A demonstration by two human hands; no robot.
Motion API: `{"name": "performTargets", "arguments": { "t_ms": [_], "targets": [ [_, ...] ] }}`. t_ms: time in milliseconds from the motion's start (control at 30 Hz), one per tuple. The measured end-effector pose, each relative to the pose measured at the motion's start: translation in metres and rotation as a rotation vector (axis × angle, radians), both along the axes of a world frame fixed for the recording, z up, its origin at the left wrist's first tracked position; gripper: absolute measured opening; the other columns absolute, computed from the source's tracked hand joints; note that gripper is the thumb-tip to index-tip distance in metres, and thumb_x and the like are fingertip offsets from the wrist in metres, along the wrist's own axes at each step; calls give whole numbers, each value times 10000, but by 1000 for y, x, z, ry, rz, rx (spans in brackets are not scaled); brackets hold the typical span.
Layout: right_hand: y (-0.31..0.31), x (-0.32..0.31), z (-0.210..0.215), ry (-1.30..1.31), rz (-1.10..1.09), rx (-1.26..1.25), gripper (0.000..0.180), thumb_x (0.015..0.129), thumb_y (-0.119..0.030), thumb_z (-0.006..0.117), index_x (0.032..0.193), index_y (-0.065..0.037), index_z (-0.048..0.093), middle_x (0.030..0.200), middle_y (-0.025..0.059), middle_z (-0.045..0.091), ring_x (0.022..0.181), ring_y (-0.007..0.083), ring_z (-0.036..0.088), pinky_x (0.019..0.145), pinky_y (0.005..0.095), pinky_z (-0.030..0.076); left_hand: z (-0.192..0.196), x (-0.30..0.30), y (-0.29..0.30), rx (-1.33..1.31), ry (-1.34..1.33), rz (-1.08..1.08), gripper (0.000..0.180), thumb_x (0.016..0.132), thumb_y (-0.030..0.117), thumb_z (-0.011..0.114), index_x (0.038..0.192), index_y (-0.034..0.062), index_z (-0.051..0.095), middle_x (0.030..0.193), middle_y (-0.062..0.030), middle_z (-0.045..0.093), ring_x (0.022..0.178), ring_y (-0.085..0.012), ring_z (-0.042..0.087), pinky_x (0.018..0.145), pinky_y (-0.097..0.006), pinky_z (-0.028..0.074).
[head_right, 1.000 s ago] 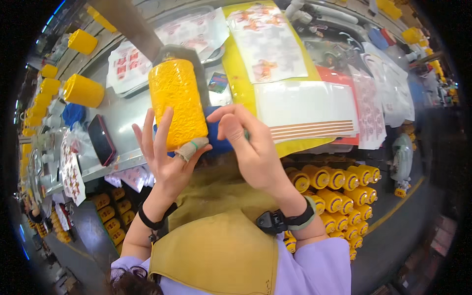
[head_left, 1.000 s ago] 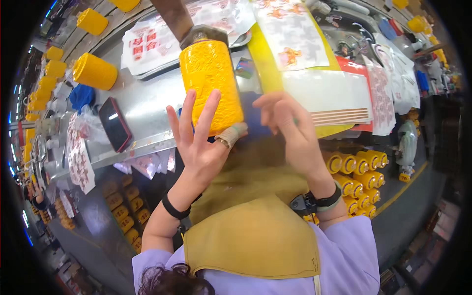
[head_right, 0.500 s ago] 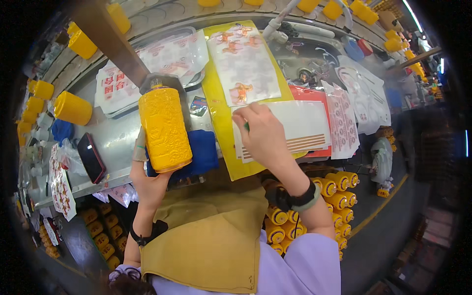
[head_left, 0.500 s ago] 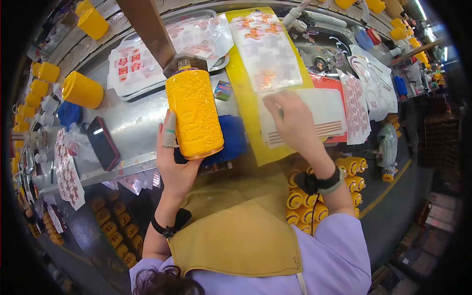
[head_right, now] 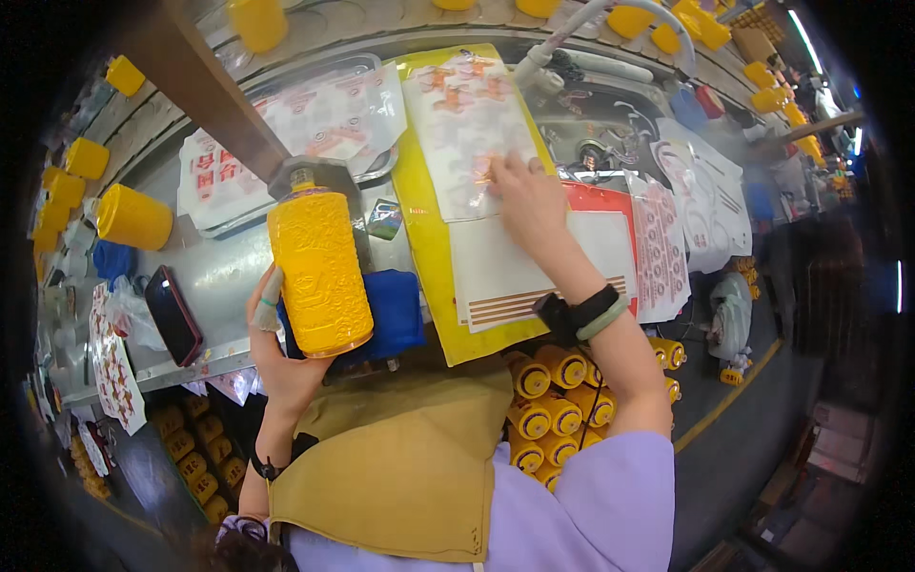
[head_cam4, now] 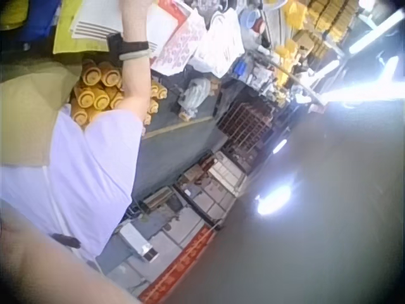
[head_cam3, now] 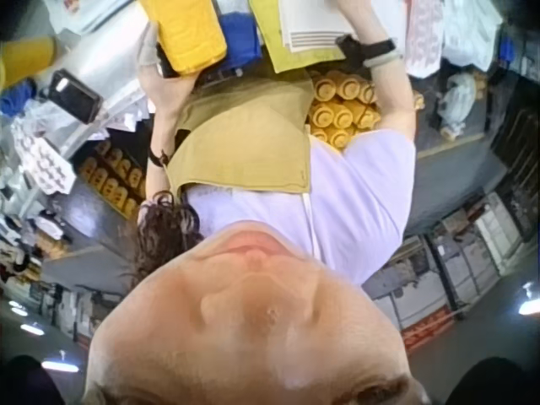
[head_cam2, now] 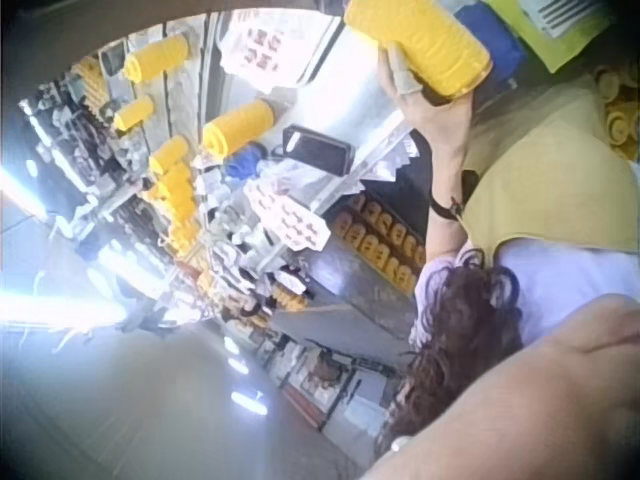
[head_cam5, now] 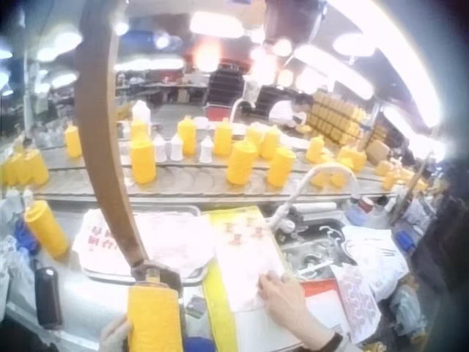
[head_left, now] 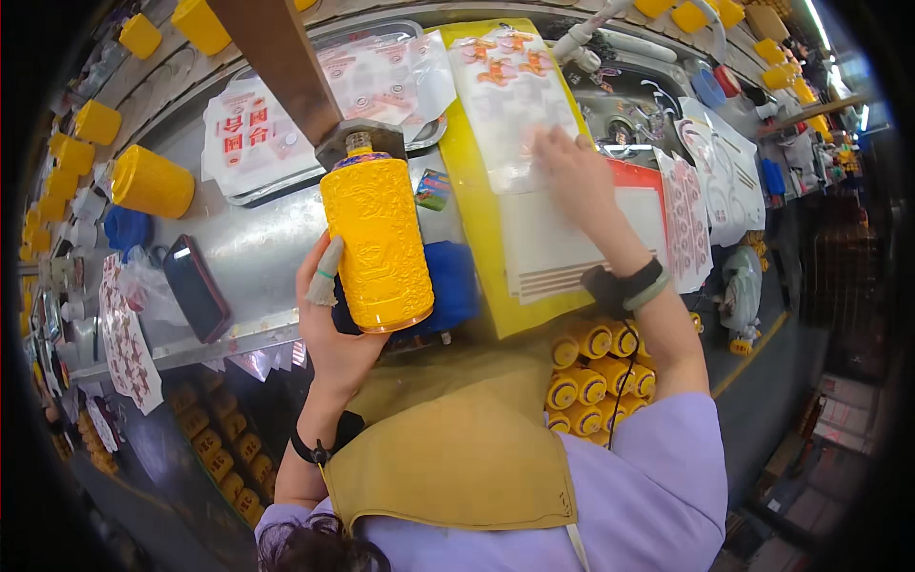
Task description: Applying decorative horse and character decals to yellow liquor bottles using water and a squeegee scraper.
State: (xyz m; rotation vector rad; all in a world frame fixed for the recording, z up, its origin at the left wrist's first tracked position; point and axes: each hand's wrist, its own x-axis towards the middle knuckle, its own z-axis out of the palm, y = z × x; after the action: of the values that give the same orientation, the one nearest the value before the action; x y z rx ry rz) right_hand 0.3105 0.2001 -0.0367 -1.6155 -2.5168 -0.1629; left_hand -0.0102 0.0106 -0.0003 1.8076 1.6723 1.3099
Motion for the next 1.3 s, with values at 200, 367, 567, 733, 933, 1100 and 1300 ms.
{"name": "performTargets", "arguments": {
  "t_ms": [200,367,567,733,933,1100,1300],
  "targets": [
    [15,20,16,-3,-55,-140,410,977,-207,604,1386,-209,601,1336,121,604,1152,363,601,872,450,552,1,1,3,4,-36,-16,913,646,171,961,1431,26,520,1465,-184,512,1352,-318,515,1120,-418,409],
    [32,38,4,-13,34,49,383,937,-193,633,1318,-232,626,1282,126,609,1117,366,623,848,471,564,1,-1,1,12,-41,-15,926,647,158,960,1445,23,509,1461,-182,513,1353,-320,511,1125,-419,405],
    [59,60,15,-57,-53,-24,302,926,-261,650,1217,-236,729,1287,135,623,1144,350,621,853,464,553,1,-1,-2,-26,-34,6,941,664,157,956,1470,27,488,1468,-170,500,1346,-304,512,1106,-405,428],
    [106,85,10,312,-391,-330,452,850,-451,742,1012,-31,786,954,165,756,870,317,716,799,390,547,1,0,-1,-14,-9,-10,946,669,146,952,1480,29,478,1467,-166,500,1338,-291,521,1096,-397,437],
    [121,89,6,622,-520,-662,495,732,-495,886,884,-36,780,817,45,699,657,127,577,607,296,431,-1,2,-3,-43,-81,17,937,625,150,968,1447,76,525,1467,-173,500,1338,-325,529,1107,-424,440],
    [138,99,-3,516,-617,-697,418,751,-417,885,899,-42,775,721,-11,633,552,62,434,489,282,285,0,2,-2,-45,-59,22,952,624,148,971,1458,79,517,1452,-174,514,1330,-328,537,1106,-419,442],
    [160,139,10,212,-656,-267,423,737,-357,816,981,-13,780,1019,168,769,968,333,737,839,412,565,4,2,-3,-54,-22,26,949,629,152,971,1458,80,516,1447,-174,516,1329,-326,539,1109,-419,440]
  ]
}}
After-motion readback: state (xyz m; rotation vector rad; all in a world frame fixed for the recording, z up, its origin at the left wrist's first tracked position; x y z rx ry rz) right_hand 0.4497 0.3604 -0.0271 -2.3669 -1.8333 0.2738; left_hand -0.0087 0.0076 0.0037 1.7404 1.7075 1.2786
